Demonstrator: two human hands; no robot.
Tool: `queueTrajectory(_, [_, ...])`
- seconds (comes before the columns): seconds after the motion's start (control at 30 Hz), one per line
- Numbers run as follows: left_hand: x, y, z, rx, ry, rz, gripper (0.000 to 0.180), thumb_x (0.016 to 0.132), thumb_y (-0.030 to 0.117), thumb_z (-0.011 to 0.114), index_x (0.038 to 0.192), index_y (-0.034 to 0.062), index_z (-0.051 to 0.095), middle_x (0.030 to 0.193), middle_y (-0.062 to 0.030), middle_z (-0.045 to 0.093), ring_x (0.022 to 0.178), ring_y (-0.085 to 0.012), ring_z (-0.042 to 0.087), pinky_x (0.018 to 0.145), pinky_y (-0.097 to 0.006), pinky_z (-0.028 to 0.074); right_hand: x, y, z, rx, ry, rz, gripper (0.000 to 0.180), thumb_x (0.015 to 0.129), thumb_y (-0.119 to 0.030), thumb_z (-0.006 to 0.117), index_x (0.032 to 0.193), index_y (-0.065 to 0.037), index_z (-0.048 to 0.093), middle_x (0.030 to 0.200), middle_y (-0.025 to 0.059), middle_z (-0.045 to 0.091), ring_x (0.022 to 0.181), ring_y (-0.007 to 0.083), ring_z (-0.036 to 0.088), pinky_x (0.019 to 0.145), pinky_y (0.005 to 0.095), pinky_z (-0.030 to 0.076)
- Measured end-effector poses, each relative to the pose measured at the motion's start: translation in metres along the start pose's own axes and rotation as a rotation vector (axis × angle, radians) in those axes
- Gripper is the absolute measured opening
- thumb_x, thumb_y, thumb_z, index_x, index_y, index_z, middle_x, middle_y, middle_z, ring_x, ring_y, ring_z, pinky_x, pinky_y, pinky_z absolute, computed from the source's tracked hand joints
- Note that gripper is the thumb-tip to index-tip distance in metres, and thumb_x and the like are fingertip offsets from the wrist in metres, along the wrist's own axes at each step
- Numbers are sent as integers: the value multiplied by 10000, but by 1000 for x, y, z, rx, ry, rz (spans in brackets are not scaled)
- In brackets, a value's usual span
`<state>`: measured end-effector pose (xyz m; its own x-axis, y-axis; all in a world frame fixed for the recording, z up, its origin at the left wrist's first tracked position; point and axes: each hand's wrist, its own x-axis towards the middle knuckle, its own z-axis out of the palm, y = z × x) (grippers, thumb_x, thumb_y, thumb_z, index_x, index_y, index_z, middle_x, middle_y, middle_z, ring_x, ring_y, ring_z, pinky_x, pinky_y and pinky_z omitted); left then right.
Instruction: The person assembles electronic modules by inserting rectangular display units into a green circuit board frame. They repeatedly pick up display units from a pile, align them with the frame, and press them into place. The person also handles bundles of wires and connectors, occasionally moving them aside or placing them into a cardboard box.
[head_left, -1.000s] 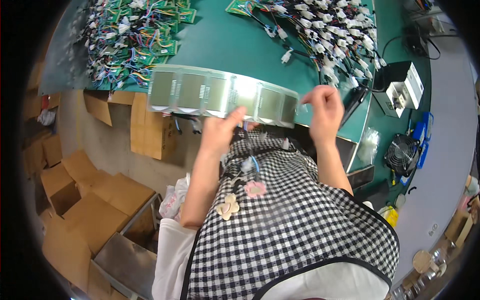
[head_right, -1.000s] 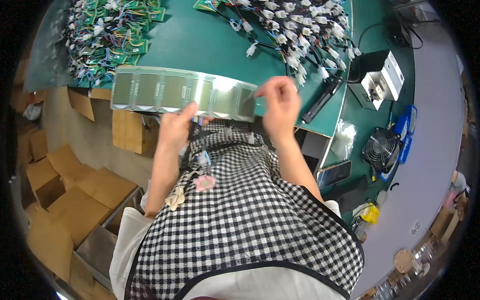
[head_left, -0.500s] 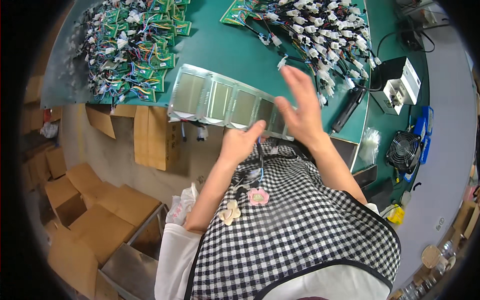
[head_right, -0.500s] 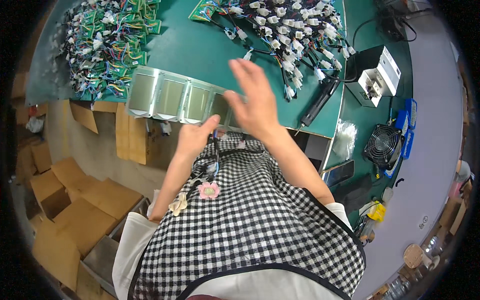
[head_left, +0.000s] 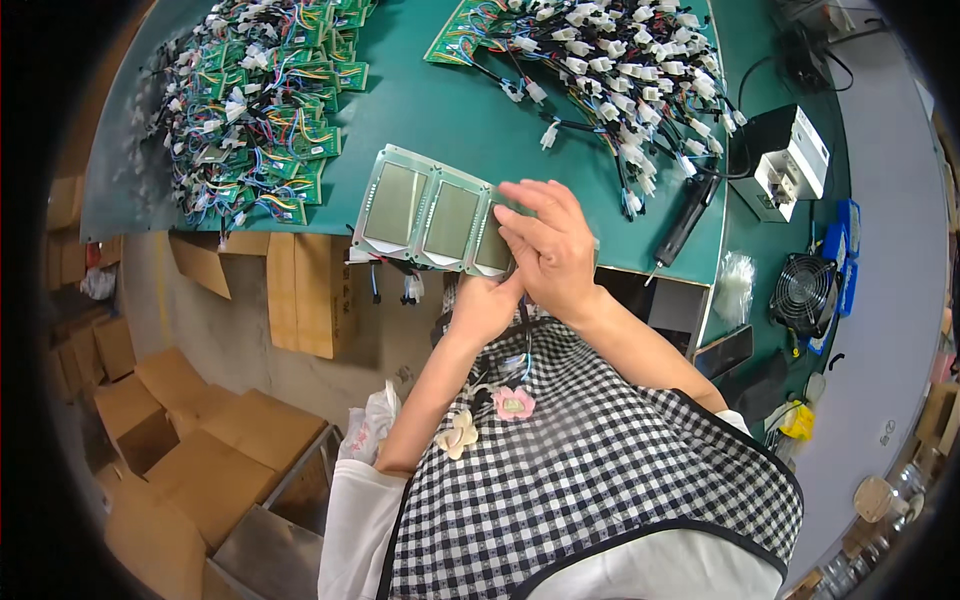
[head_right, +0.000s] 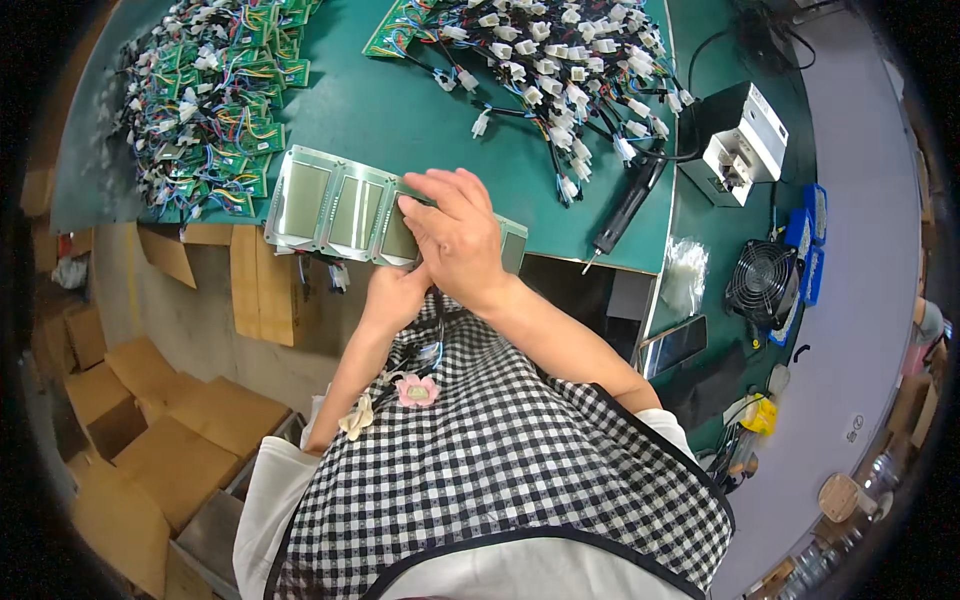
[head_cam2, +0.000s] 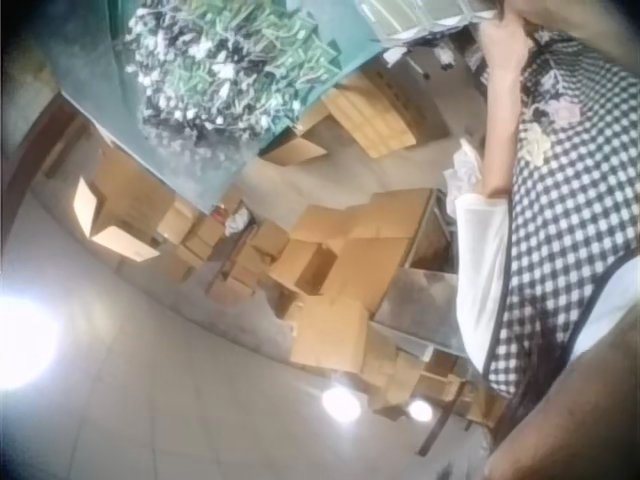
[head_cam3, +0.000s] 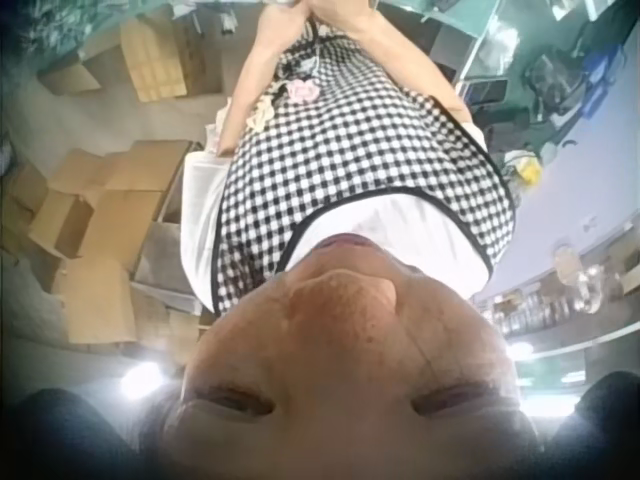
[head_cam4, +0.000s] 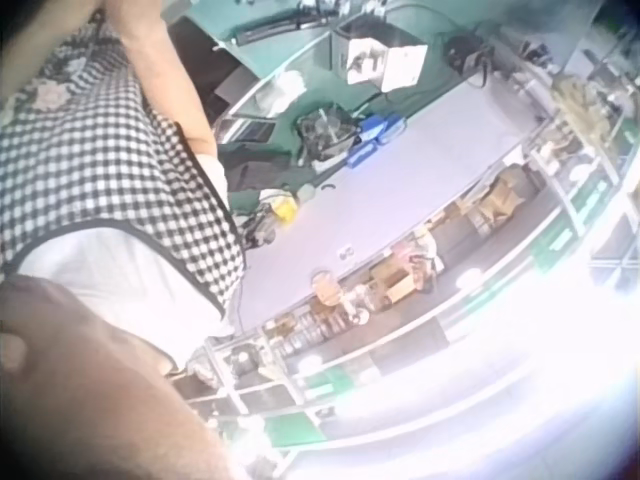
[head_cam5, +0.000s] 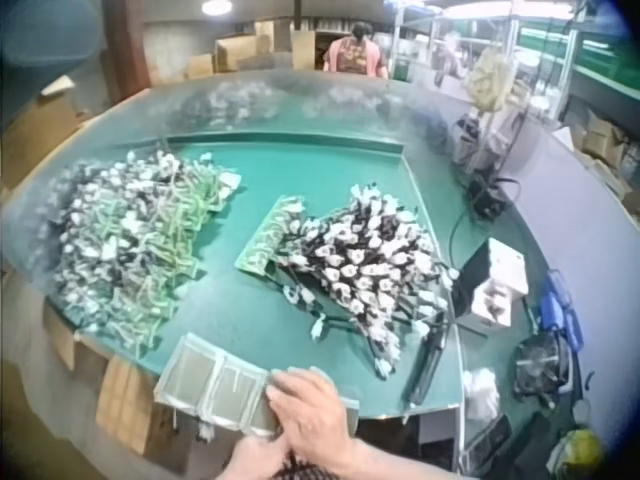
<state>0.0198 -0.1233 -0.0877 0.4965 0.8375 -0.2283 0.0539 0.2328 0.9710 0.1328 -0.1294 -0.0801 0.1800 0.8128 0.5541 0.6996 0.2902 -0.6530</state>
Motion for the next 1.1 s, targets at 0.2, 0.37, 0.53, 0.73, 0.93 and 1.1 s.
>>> queueTrajectory(0.2, [2, -3, -3, 76, -53, -90, 305, 828, 113, 538, 1101, -10, 481, 1015, -95, 565, 916, -167, 542, 773, -296, 431, 3, -3, -4, 97, 6, 203, 287, 687, -48, 614, 974, -45, 605, 1083, 153, 543, 991, 323, 494, 881, 448, 351])
queueTrajectory(0.37, [3, -12, -6, 96, -44, -8, 355, 811, 107, 563, 1132, -12, 469, 1066, -109, 555, 972, -183, 532, 821, -304, 414, 2, -1, -5, -101, -117, 96, 349, 693, -48, 605, 1041, -59, 580, 1137, 140, 518, 1065, 334, 456, 923, 472, 315])
queueTrajectory(0.53, [2, -7, -5, 49, -11, -142, 334, 827, 96, 550, 1127, -25, 467, 1071, -83, 546, 977, -122, 503, 814, -257, 409, -1, 4, -1, 35, 21, 49, 157, 645, -33, 628, 801, -53, 614, 1015, 111, 569, 960, 291, 514, 864, 419, 375])
queueTrajectory(0.73, [12, 2, -20, 70, 227, -380, 247, 802, 174, 597, 831, -70, 595, 731, -67, 609, 690, -110, 576, 599, -235, 454, -10, 11, -37, 328, -12, 234, 72, 649, 1, 601, 686, -33, 550, 725, 62, 535, 736, 205, 533, 625, 295, 433])
queueTrajectory(0.93, [18, 1, -32, -150, 277, -304, 458, 847, 402, 503, 832, -44, 604, 734, -102, 611, 592, -131, 563, 535, -243, 444, -66, 99, -46, -430, -251, 888, 274, 635, -174, 720, 785, -37, 536, 644, 99, 590, 592, 247, 577, 539, 344, 446])
queueTrajectory(1.1, [16, -9, -16, -39, 214, -342, 371, 857, 331, 510, 874, -28, 601, 718, -61, 605, 629, -107, 544, 588, -244, 432, -23, 63, -61, -362, -173, 715, 273, 657, -214, 704, 821, -57, 553, 729, 100, 580, 661, 254, 584, 559, 364, 457])
